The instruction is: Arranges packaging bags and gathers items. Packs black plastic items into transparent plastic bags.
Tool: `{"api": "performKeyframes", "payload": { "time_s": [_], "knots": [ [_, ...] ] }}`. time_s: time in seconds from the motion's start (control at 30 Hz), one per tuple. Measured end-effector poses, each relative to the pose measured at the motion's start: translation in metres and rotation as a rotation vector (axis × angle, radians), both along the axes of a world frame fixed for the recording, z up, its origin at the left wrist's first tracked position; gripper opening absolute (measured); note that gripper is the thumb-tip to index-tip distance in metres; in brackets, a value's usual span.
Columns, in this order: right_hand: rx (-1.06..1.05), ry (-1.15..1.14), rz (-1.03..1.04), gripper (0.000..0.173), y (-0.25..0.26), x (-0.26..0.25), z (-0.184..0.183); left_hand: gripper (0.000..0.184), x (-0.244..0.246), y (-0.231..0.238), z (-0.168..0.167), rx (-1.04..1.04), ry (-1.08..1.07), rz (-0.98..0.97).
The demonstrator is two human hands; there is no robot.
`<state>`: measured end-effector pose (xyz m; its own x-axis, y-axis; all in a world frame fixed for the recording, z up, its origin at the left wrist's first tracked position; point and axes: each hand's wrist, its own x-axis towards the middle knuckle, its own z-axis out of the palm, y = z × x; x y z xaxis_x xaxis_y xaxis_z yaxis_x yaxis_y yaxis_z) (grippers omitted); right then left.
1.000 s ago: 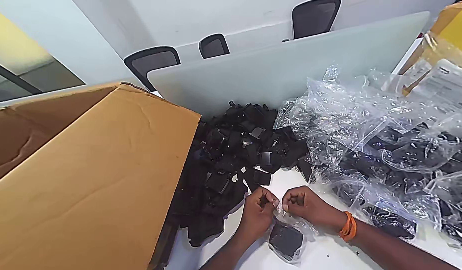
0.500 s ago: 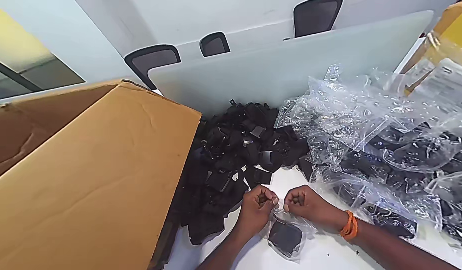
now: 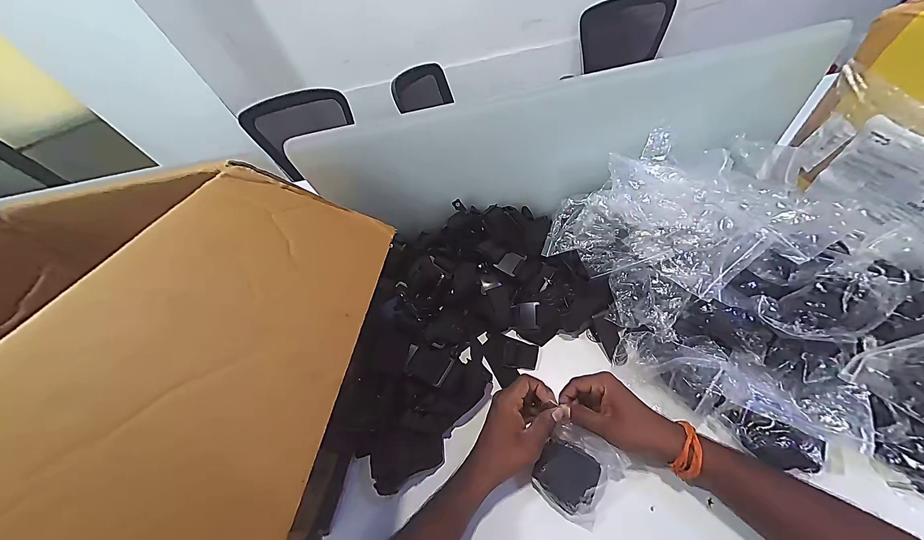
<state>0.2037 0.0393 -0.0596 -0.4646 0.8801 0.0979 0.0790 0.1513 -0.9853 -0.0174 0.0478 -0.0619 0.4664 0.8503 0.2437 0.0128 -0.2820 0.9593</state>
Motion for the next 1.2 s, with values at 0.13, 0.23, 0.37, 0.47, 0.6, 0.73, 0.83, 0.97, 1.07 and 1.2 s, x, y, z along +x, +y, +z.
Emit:
{"api": "performKeyframes", "payload": {
  "time_s": [0.13, 0.23, 0.37, 0.47, 0.6, 0.73, 0.83, 0.97, 1.07, 1.2],
  "knots": [
    [-0.088, 0.042, 0.049, 0.008, 0.0021, 0.0057, 0.0057, 0.015, 0.0025, -0.0015, 0.0016, -0.032, -0.041, 0.104],
    [-0.108, 0.044, 0.075, 0.009, 0.0027, 0.0078, 0.007, 0.016, 0.0009, 0.0023, 0.001, -0.042, -0.112, 0.148],
    [-0.087, 0.036, 0.036, 0.004, 0.0012, 0.0065, 0.0043, 0.017, -0.0002, 0.0047, -0.0006, -0.038, -0.168, 0.123],
    [-0.06, 0.025, 0.021, 0.007, -0.0011, 0.0054, 0.0021, 0.022, -0.0025, 0.0059, -0.0004, -0.093, -0.189, 0.036],
    [-0.025, 0.01, 0.003, 0.008, -0.004, 0.0029, 0.0019, 0.028, -0.0022, 0.0045, 0.0036, -0.148, -0.156, 0.014],
    [-0.003, 0.002, -0.007, 0.01, -0.0041, 0.0031, 0.0011, 0.029, 0.0003, 0.0027, 0.0052, -0.131, -0.15, 0.073],
    [-0.005, 0.002, 0.012, 0.011, -0.0029, 0.0042, 0.0015, 0.029, 0.0003, 0.003, 0.0032, -0.112, -0.137, 0.099],
    [-0.022, 0.015, 0.033, 0.01, -0.0023, 0.0053, 0.0024, 0.029, 0.0004, 0.0026, 0.0036, -0.105, -0.148, 0.091],
    [-0.032, 0.022, 0.03, 0.01, -0.002, 0.0057, 0.0021, 0.03, 0.0003, 0.0028, 0.0025, -0.099, -0.164, 0.072],
    [-0.034, 0.032, 0.026, 0.009, -0.0012, 0.0053, 0.0011, 0.031, -0.0002, 0.0026, 0.002, -0.098, -0.167, 0.06]
  ]
}}
